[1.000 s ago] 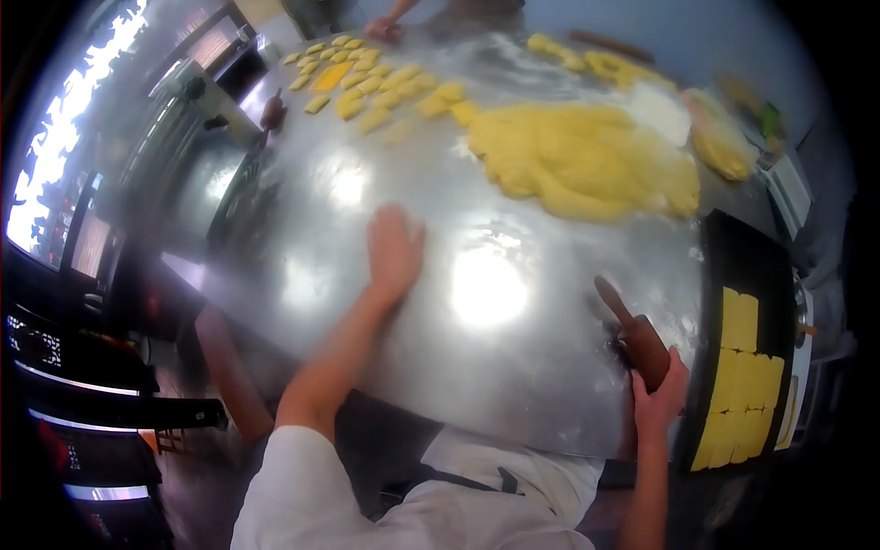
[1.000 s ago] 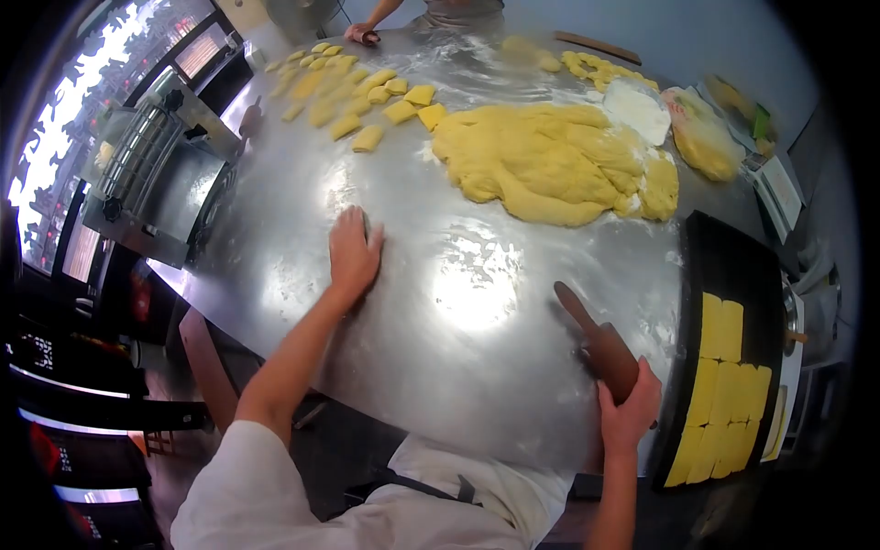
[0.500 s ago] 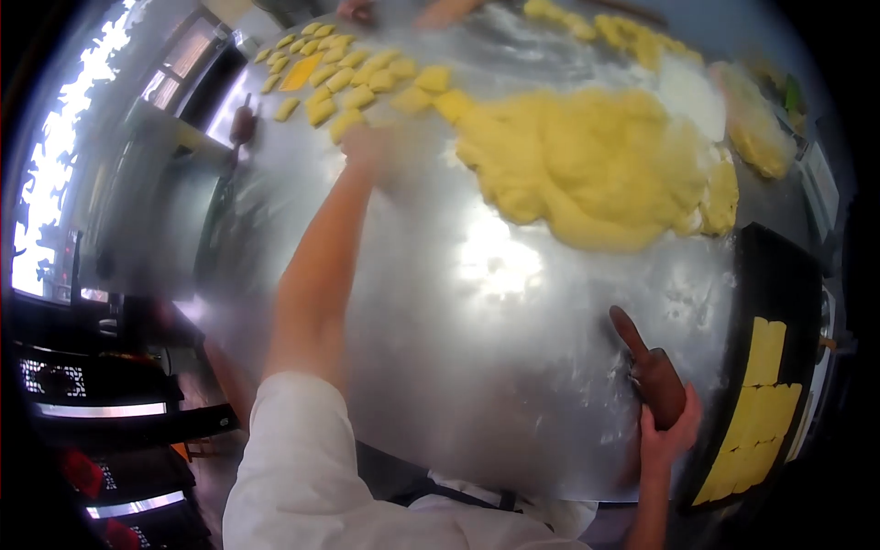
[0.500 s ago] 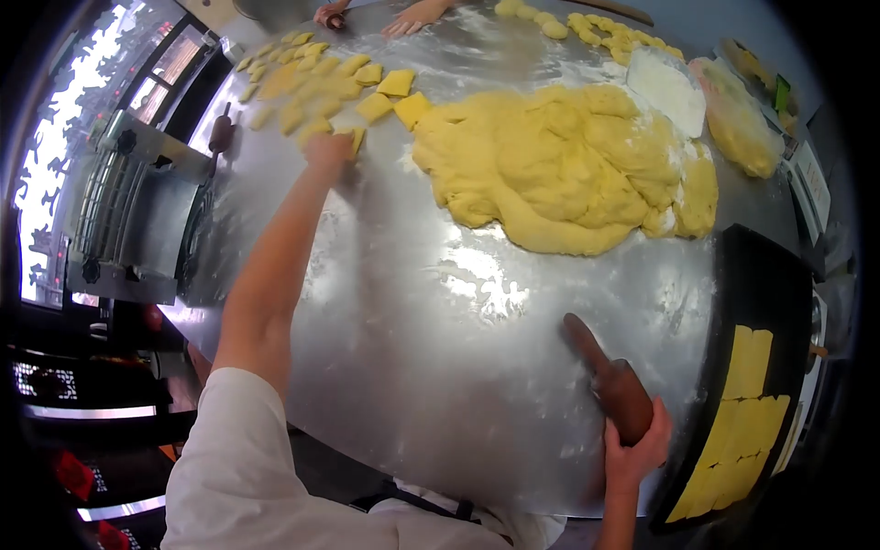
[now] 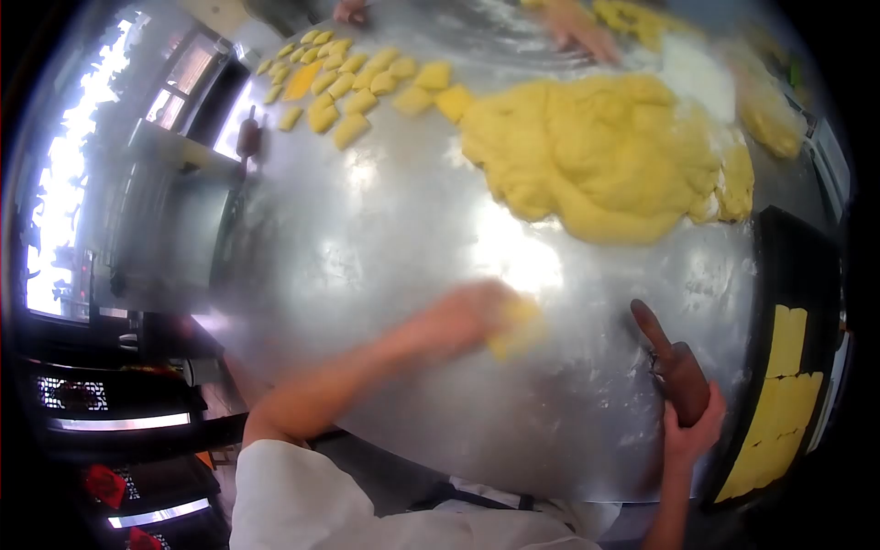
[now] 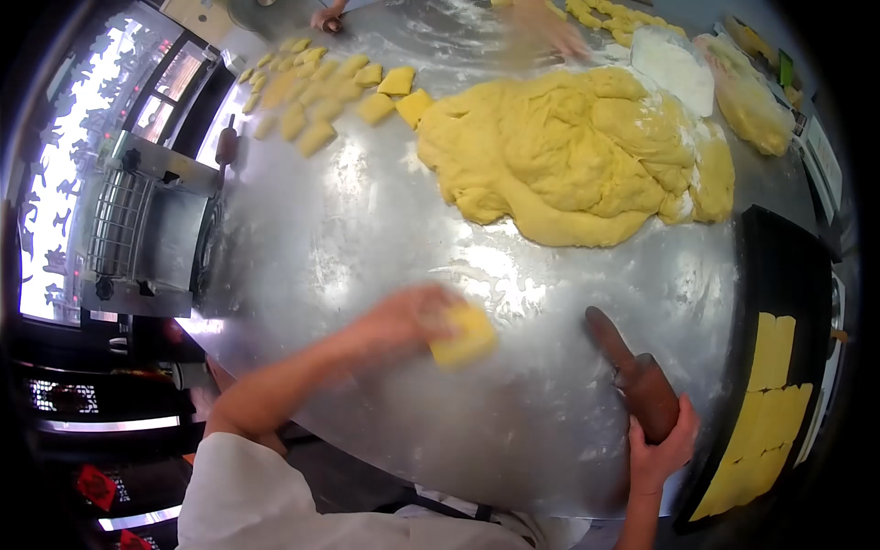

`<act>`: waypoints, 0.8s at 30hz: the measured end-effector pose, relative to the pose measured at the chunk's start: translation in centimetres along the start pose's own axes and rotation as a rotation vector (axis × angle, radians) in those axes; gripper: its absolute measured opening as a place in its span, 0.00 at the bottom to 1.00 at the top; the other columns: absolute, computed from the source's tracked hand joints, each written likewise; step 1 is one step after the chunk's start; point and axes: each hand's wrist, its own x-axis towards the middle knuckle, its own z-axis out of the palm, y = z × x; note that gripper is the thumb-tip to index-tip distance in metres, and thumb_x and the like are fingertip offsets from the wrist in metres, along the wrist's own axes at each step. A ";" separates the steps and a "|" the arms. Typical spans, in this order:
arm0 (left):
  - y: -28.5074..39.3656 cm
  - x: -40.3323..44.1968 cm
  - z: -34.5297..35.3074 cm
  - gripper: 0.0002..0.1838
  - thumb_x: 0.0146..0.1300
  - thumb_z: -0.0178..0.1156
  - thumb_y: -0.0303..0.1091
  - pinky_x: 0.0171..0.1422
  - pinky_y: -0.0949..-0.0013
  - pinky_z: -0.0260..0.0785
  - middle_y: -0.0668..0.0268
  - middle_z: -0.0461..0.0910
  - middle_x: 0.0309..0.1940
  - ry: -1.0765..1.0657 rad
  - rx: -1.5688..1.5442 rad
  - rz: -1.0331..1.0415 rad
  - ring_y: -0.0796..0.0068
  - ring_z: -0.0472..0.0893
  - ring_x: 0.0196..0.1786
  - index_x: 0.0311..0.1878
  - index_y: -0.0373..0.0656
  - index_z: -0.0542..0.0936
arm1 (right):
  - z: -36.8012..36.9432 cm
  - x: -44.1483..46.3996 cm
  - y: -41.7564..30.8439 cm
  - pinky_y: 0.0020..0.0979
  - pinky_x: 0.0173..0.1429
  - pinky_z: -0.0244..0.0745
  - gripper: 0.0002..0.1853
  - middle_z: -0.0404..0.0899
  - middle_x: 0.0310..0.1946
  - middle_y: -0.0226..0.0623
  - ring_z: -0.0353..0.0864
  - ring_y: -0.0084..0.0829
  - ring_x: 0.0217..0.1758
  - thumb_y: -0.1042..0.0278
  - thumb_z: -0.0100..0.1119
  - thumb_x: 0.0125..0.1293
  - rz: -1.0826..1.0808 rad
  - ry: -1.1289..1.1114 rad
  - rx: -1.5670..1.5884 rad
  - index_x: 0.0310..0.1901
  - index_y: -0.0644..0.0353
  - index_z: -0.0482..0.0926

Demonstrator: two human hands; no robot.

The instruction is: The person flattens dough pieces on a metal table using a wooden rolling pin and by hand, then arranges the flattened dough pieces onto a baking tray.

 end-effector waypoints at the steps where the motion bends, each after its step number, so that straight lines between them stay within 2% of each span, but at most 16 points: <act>1: -2.4 0.2 2.3 0.26 0.71 0.73 0.39 0.63 0.67 0.78 0.61 0.85 0.59 -0.109 0.115 0.148 0.71 0.85 0.57 0.68 0.41 0.80 | 0.1 0.3 -0.2 0.50 0.67 0.77 0.46 0.80 0.61 0.50 0.80 0.57 0.63 0.64 0.83 0.50 0.000 0.004 0.005 0.72 0.58 0.72; 3: -4.2 -0.8 6.6 0.26 0.74 0.68 0.33 0.59 0.62 0.79 0.62 0.86 0.56 -0.213 -0.076 0.152 0.65 0.86 0.52 0.72 0.42 0.75 | 0.1 0.5 -0.9 0.50 0.67 0.77 0.45 0.80 0.61 0.49 0.80 0.56 0.63 0.64 0.83 0.50 0.019 0.024 -0.010 0.72 0.58 0.73; 5: -4.2 -1.5 8.6 0.27 0.74 0.68 0.30 0.56 0.59 0.79 0.60 0.86 0.53 -0.156 0.227 0.331 0.60 0.86 0.49 0.73 0.41 0.73 | 0.1 0.5 -1.1 0.49 0.67 0.78 0.45 0.80 0.62 0.49 0.80 0.56 0.63 0.64 0.83 0.51 0.014 0.032 -0.017 0.72 0.58 0.73; 8: -4.4 -1.0 8.4 0.26 0.73 0.69 0.32 0.55 0.58 0.80 0.58 0.87 0.48 0.078 0.418 0.752 0.58 0.87 0.47 0.71 0.42 0.76 | -0.1 0.3 -0.8 0.49 0.66 0.78 0.45 0.80 0.62 0.48 0.80 0.55 0.63 0.64 0.83 0.51 -0.004 0.031 -0.023 0.72 0.57 0.73; 10: -2.0 0.5 3.7 0.22 0.72 0.70 0.35 0.53 0.59 0.80 0.57 0.88 0.46 0.096 0.391 0.677 0.61 0.87 0.44 0.67 0.43 0.83 | 0.0 0.4 -0.8 0.49 0.66 0.78 0.45 0.80 0.63 0.48 0.80 0.55 0.63 0.64 0.83 0.51 -0.005 0.026 -0.019 0.73 0.56 0.72; 11: 1.2 1.3 0.6 0.18 0.69 0.70 0.34 0.54 0.61 0.81 0.57 0.90 0.46 0.174 0.343 0.411 0.64 0.87 0.43 0.61 0.42 0.87 | 0.1 0.5 -0.9 0.49 0.66 0.78 0.45 0.79 0.62 0.48 0.80 0.55 0.63 0.64 0.83 0.51 -0.004 0.032 -0.017 0.73 0.56 0.72; 12: 2.7 3.0 -2.6 0.18 0.68 0.69 0.32 0.55 0.63 0.81 0.57 0.91 0.46 0.389 0.445 0.456 0.67 0.87 0.43 0.60 0.41 0.88 | 0.1 0.5 -1.0 0.49 0.66 0.78 0.45 0.79 0.62 0.49 0.81 0.54 0.63 0.64 0.83 0.51 -0.003 0.033 -0.016 0.73 0.56 0.72; 13: 3.4 5.2 -5.8 0.18 0.70 0.64 0.28 0.60 0.61 0.81 0.56 0.91 0.51 0.561 0.530 0.555 0.64 0.89 0.50 0.62 0.42 0.87 | 0.1 0.4 -1.0 0.49 0.66 0.78 0.46 0.79 0.62 0.49 0.81 0.54 0.63 0.65 0.82 0.51 -0.002 0.029 -0.016 0.73 0.55 0.72; 14: 1.9 10.2 -10.6 0.19 0.71 0.59 0.24 0.64 0.58 0.80 0.54 0.89 0.57 0.644 0.515 0.762 0.57 0.89 0.56 0.63 0.44 0.86 | 0.1 0.3 -1.0 0.49 0.67 0.78 0.46 0.79 0.62 0.49 0.81 0.54 0.63 0.65 0.83 0.51 -0.003 0.024 -0.016 0.73 0.55 0.71; 15: 4.4 11.7 -13.8 0.25 0.72 0.52 0.18 0.67 0.56 0.79 0.52 0.85 0.65 0.685 0.713 0.693 0.50 0.86 0.64 0.68 0.45 0.84 | 0.0 0.4 -0.9 0.49 0.67 0.78 0.46 0.79 0.62 0.49 0.81 0.54 0.64 0.65 0.83 0.51 -0.007 0.019 -0.017 0.73 0.55 0.71; 16: 5.2 14.4 -16.8 0.28 0.71 0.50 0.17 0.68 0.56 0.78 0.53 0.84 0.67 0.700 0.801 0.732 0.51 0.83 0.67 0.70 0.46 0.82 | 0.0 0.7 -0.8 0.49 0.67 0.77 0.46 0.79 0.63 0.49 0.81 0.54 0.64 0.65 0.83 0.50 -0.013 0.019 -0.016 0.73 0.55 0.71; 20: 7.7 20.9 -23.1 0.37 0.65 0.46 0.12 0.71 0.57 0.76 0.56 0.80 0.72 0.555 1.192 0.685 0.53 0.74 0.77 0.74 0.51 0.79 | 0.0 0.4 -0.4 0.50 0.68 0.77 0.47 0.79 0.63 0.49 0.80 0.55 0.64 0.65 0.83 0.49 0.016 0.001 0.033 0.73 0.57 0.72; 23: 11.2 21.4 -21.4 0.39 0.62 0.49 0.12 0.73 0.58 0.74 0.59 0.80 0.71 0.284 1.245 0.219 0.54 0.73 0.77 0.73 0.56 0.80 | 0.1 0.3 0.3 0.49 0.68 0.77 0.47 0.78 0.64 0.49 0.80 0.55 0.64 0.65 0.83 0.48 0.033 -0.008 0.044 0.72 0.58 0.73; 24: 10.9 21.8 -21.7 0.37 0.62 0.51 0.14 0.71 0.57 0.74 0.59 0.81 0.68 0.271 1.304 0.286 0.54 0.74 0.75 0.73 0.57 0.81 | 0.2 -0.1 0.6 0.49 0.69 0.77 0.47 0.78 0.64 0.49 0.81 0.54 0.64 0.65 0.83 0.48 0.033 -0.009 0.041 0.72 0.58 0.73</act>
